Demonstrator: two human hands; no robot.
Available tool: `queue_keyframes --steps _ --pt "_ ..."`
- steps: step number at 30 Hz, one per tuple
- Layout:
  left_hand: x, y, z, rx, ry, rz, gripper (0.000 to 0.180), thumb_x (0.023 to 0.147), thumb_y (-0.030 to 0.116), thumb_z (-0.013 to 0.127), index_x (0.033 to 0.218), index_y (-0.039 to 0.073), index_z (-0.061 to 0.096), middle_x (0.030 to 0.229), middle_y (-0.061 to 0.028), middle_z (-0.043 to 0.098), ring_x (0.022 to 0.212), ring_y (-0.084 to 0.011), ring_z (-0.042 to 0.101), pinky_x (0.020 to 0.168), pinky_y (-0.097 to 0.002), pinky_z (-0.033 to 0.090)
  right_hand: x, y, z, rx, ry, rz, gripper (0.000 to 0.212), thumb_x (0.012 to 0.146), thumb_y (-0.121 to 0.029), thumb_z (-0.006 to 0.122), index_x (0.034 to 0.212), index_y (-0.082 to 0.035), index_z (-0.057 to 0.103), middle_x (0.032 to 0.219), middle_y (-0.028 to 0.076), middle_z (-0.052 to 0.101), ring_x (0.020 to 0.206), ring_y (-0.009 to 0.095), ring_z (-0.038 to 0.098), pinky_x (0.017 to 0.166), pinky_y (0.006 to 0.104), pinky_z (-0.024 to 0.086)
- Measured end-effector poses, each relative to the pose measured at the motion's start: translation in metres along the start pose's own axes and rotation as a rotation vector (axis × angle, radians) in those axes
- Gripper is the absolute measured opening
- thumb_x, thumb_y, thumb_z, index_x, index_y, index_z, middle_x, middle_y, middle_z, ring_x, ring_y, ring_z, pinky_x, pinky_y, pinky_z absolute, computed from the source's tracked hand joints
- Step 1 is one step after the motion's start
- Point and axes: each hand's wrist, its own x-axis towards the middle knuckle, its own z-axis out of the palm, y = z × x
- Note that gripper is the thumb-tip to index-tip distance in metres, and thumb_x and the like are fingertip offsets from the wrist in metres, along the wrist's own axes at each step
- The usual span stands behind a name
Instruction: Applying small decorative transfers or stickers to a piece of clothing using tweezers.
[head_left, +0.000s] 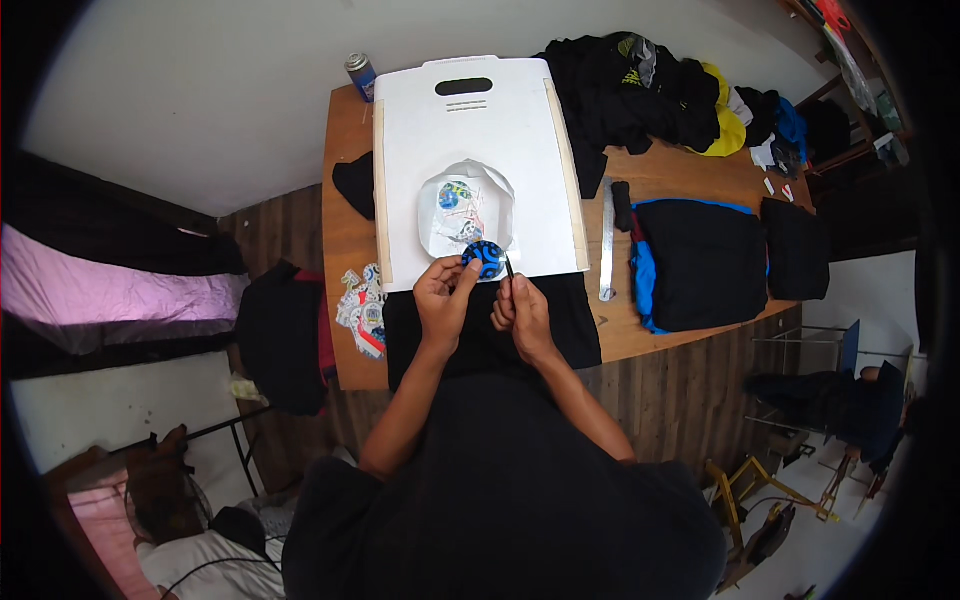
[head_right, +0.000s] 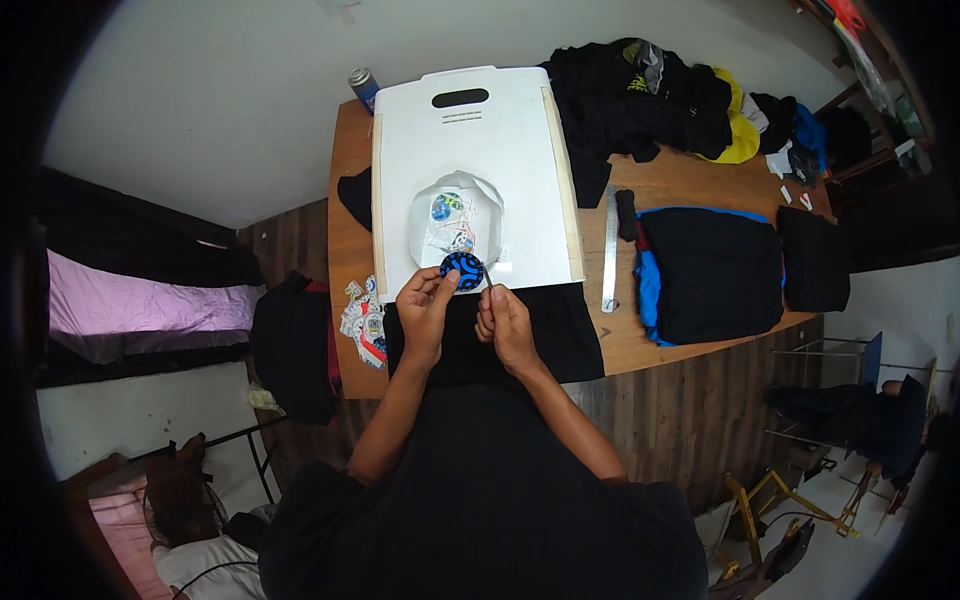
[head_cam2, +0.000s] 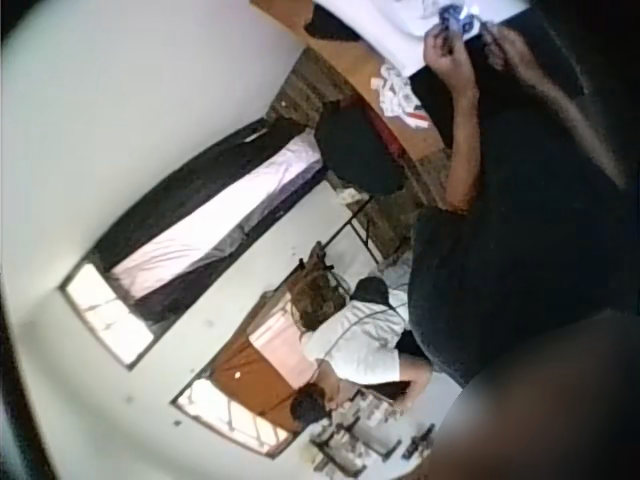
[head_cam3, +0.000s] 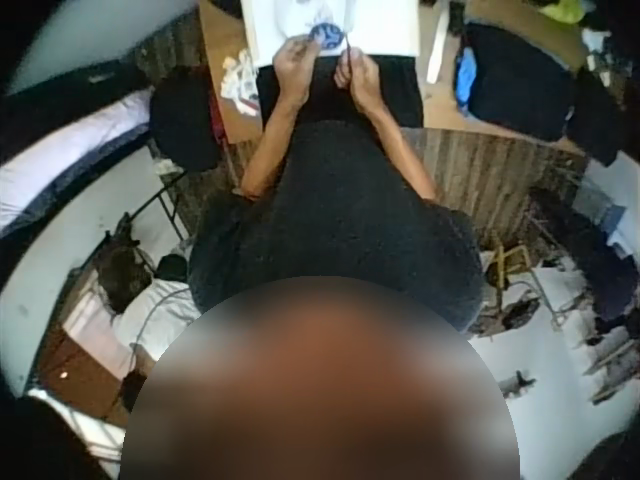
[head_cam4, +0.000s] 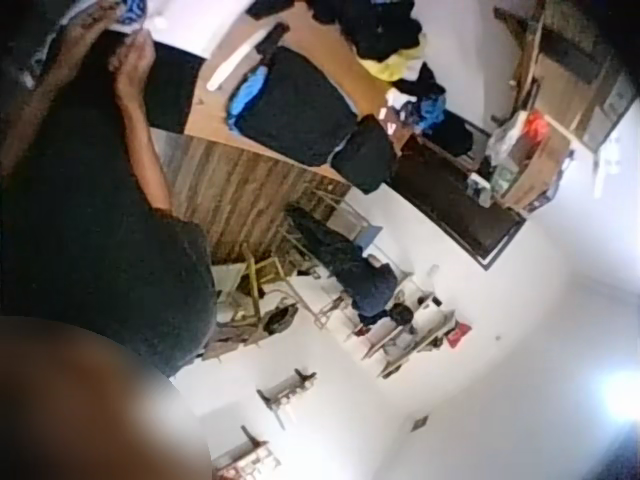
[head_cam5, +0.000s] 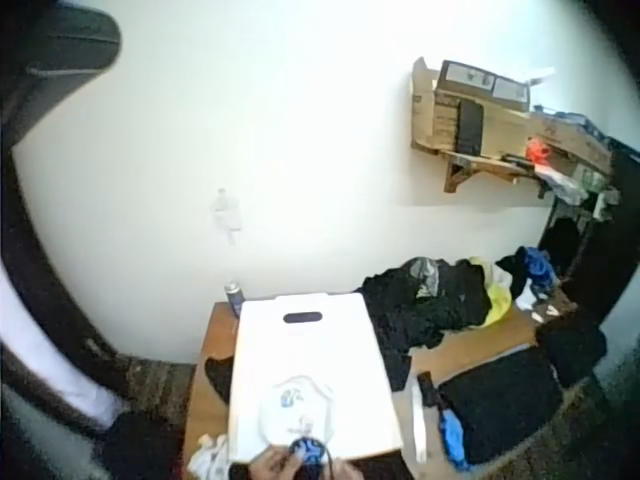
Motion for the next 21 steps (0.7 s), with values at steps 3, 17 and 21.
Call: queue_keyframes --steps 3,17,21 --pt "0.0001 0.0008 0.0007 -0.005 0.009 -0.008 0.013 0.092 0.007 0.072 0.1 -0.002 0.066 0.085 -0.0023 0.068 0.076 -0.0046 0.06 0.072 -0.0187 0.045 0.0002 0.0003 -0.0008 -0.005 0.0 -0.007 0.036 0.11 -0.035 0.035 0.089 -0.008 0.044 0.061 -0.004 0.028 0.048 0.006 0.025 0.046 0.0245 0.024" --pt "0.0001 0.0023 0.0007 -0.002 -0.013 -0.01 0.012 0.092 0.007 0.072 0.099 -0.001 0.067 0.086 -0.0021 0.068 0.077 -0.0047 0.06 0.072 -0.0187 0.045 0.0013 0.0017 -0.0026 -0.011 -0.01 -0.014 0.035 0.111 -0.034 0.034 0.089 -0.008 0.044 0.061 -0.004 0.027 0.048 0.006 0.024 0.046 0.0248 0.024" --pt "0.0002 0.002 0.0007 -0.005 -0.005 -0.011 0.012 0.092 0.007 0.072 0.099 -0.001 0.067 0.086 -0.0023 0.068 0.078 -0.0048 0.06 0.073 -0.0187 0.045 0.0013 0.0019 -0.0025 -0.01 -0.01 -0.018 0.035 0.111 -0.033 0.035 0.089 -0.008 0.044 0.061 -0.004 0.027 0.048 0.006 0.024 0.046 0.0248 0.024"
